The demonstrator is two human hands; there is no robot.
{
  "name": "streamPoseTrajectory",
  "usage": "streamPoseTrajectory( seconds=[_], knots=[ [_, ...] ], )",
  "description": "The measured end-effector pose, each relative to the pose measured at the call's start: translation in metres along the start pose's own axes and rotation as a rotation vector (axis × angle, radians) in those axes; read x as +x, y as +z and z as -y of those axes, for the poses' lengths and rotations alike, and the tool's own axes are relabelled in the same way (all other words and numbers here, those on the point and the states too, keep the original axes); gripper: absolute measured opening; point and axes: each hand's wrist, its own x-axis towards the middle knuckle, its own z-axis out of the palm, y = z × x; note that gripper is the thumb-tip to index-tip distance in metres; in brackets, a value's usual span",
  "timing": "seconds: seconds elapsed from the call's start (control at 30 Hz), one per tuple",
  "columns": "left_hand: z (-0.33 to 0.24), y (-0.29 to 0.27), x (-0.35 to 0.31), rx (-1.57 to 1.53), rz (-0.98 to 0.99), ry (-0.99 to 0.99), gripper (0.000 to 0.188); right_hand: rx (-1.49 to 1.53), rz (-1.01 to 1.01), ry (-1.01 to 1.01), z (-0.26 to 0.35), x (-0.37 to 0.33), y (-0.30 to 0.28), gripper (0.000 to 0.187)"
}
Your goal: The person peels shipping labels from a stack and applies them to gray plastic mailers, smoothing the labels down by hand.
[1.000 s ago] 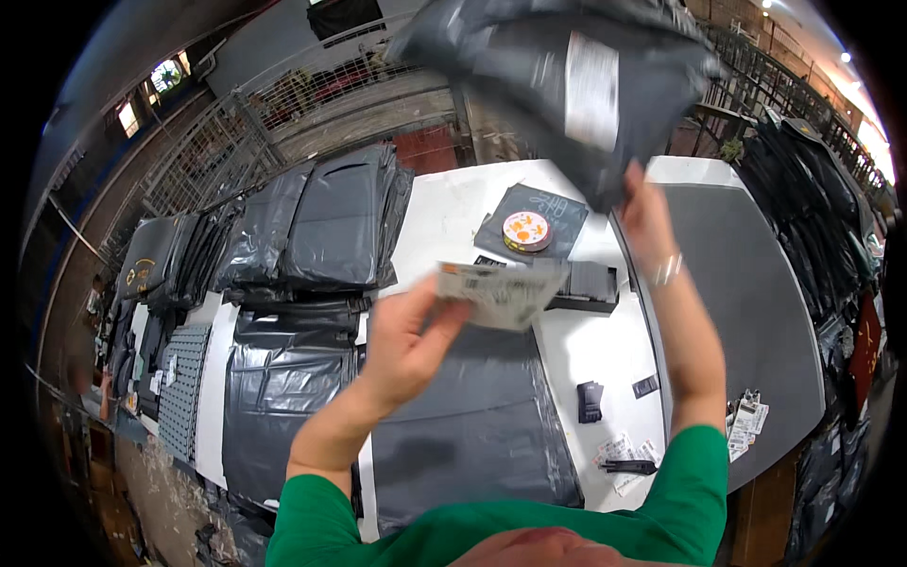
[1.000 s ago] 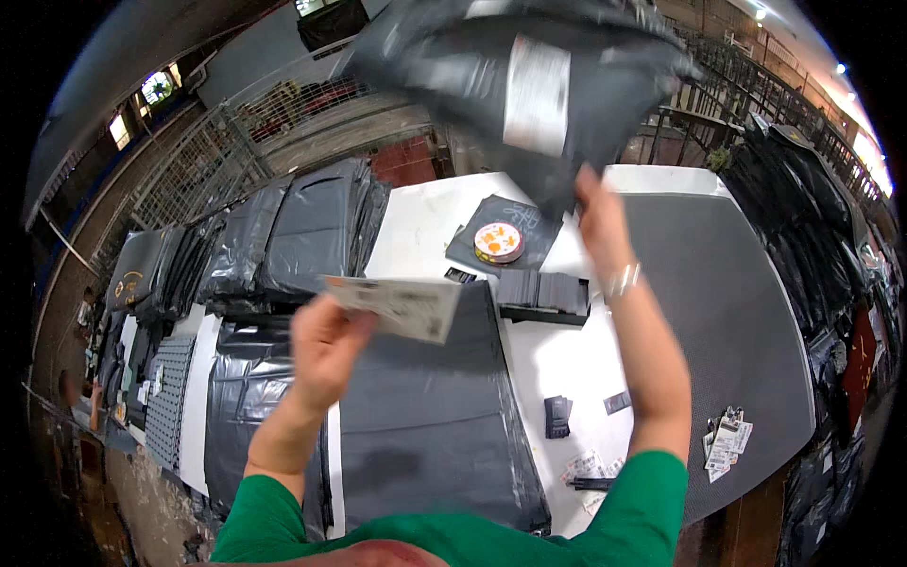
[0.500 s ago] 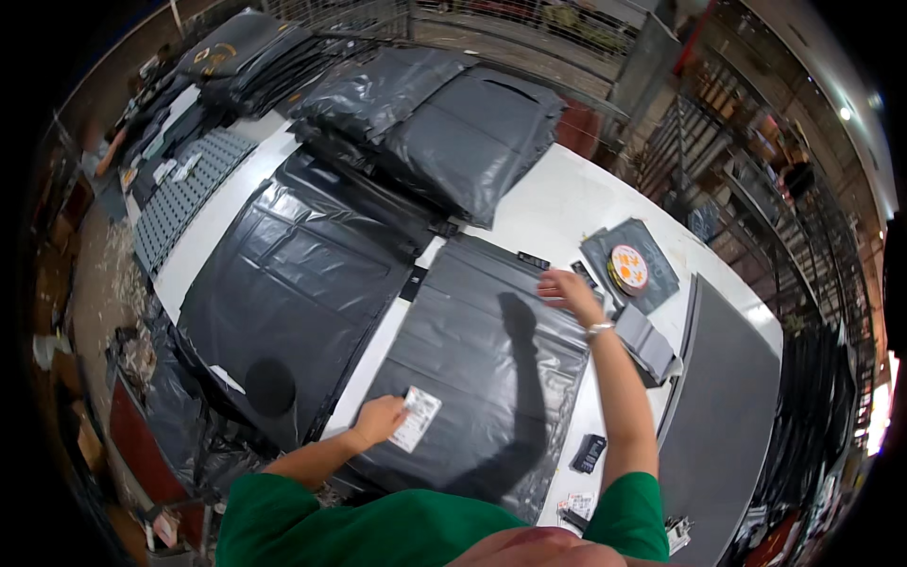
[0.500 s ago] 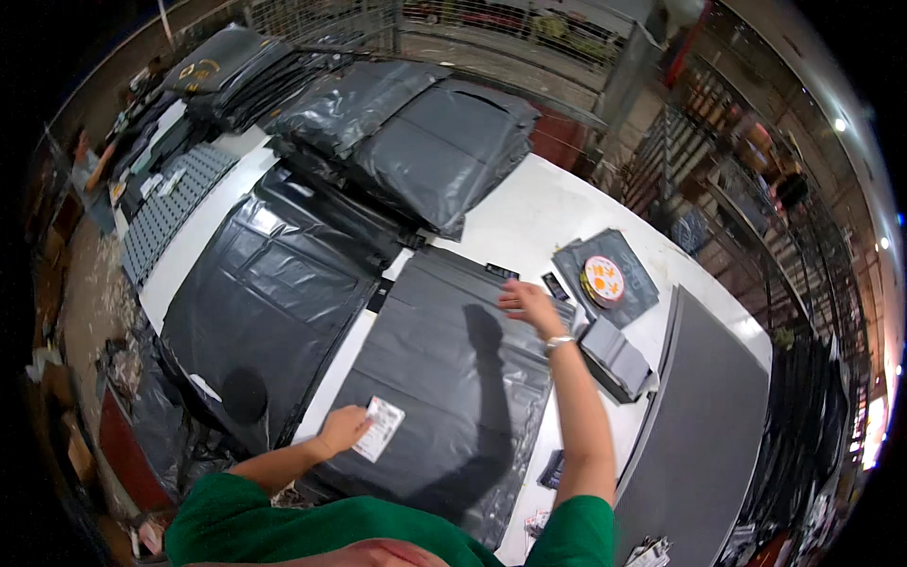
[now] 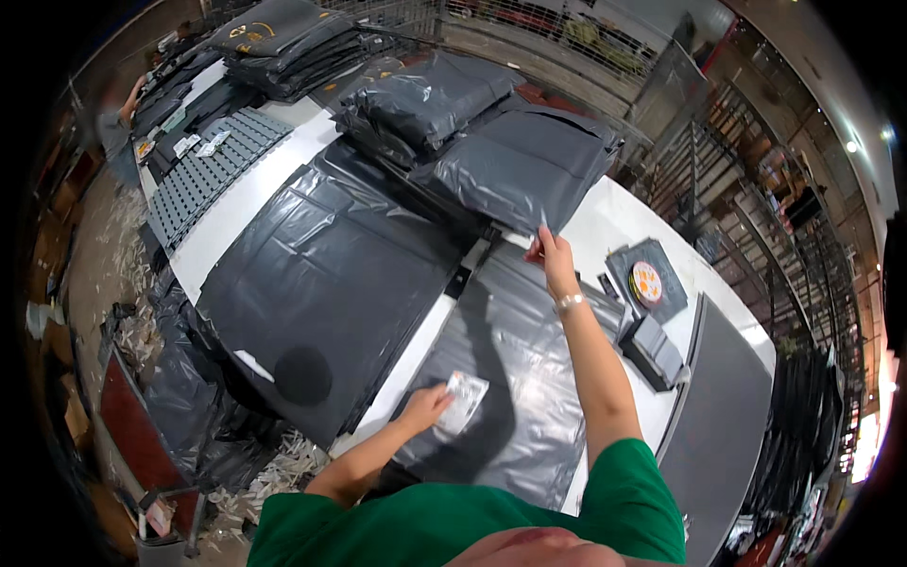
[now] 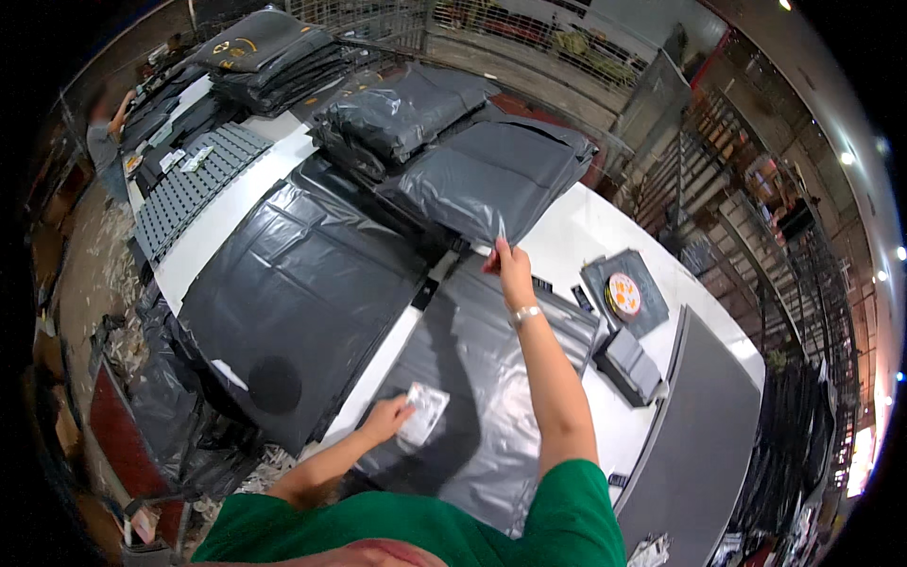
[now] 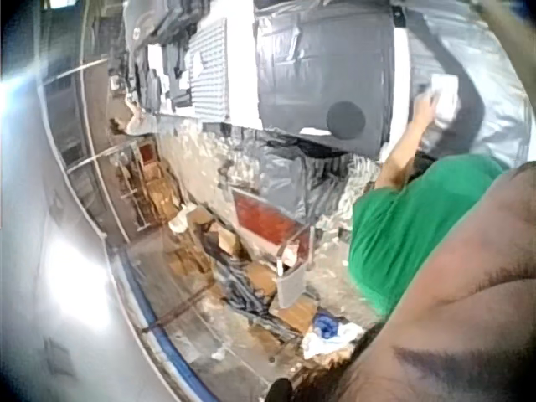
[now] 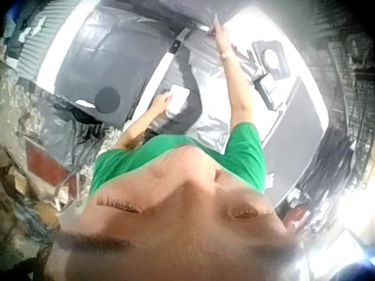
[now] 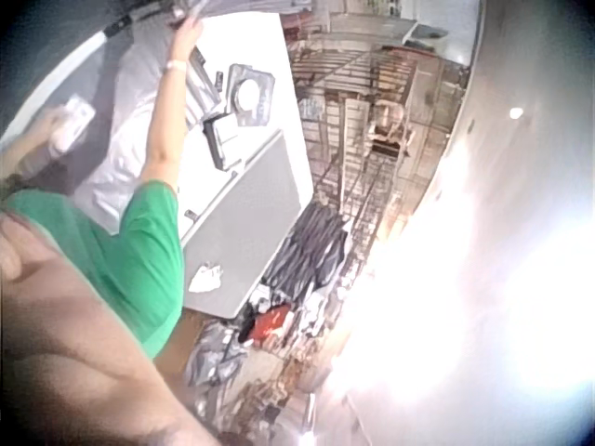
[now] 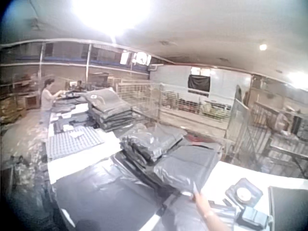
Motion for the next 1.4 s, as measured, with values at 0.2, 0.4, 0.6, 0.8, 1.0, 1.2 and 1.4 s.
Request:
streamPoseTrajectory(
  seconds=[0.2,0.4,0.6,0.8,1.0,1.2,1.4],
  knots=[
    [-0.12,-0.061,-0.055,-0.746,-0.386,0.108,0.023,0.026,0.121,0.168,0.028,-0.287,-0.05,0.034],
    [-0.167,-0.05,-0.057,-0.694,-0.121,-0.024,0.022,-0.727,0.104,0.464,-0.044,-0.466,-0.092,0.041],
    [-0.215,-0.002,-0.075,-0.678,0.141,-0.01,0.024,-0.183,-0.104,-0.119,0.053,-0.464,-0.045,0.025],
    [-0.218,0.007,-0.1,-0.582,0.306,0.019,0.018,-0.029,-0.172,-0.048,0.052,-0.458,-0.008,0.03],
    [-0.211,0.002,-0.127,-0.482,0.348,-0.104,0.01,-0.056,-0.208,-0.125,0.04,-0.459,-0.02,0.035],
    [-0.217,-0.001,-0.126,-0.484,0.334,-0.064,0.01,0.229,-0.229,0.017,0.036,-0.454,-0.013,0.031],
    [-0.211,0.0,-0.117,-0.565,0.312,-0.116,0.006,-0.404,-0.192,-0.193,0.038,-0.438,-0.015,0.024]
  ],
)
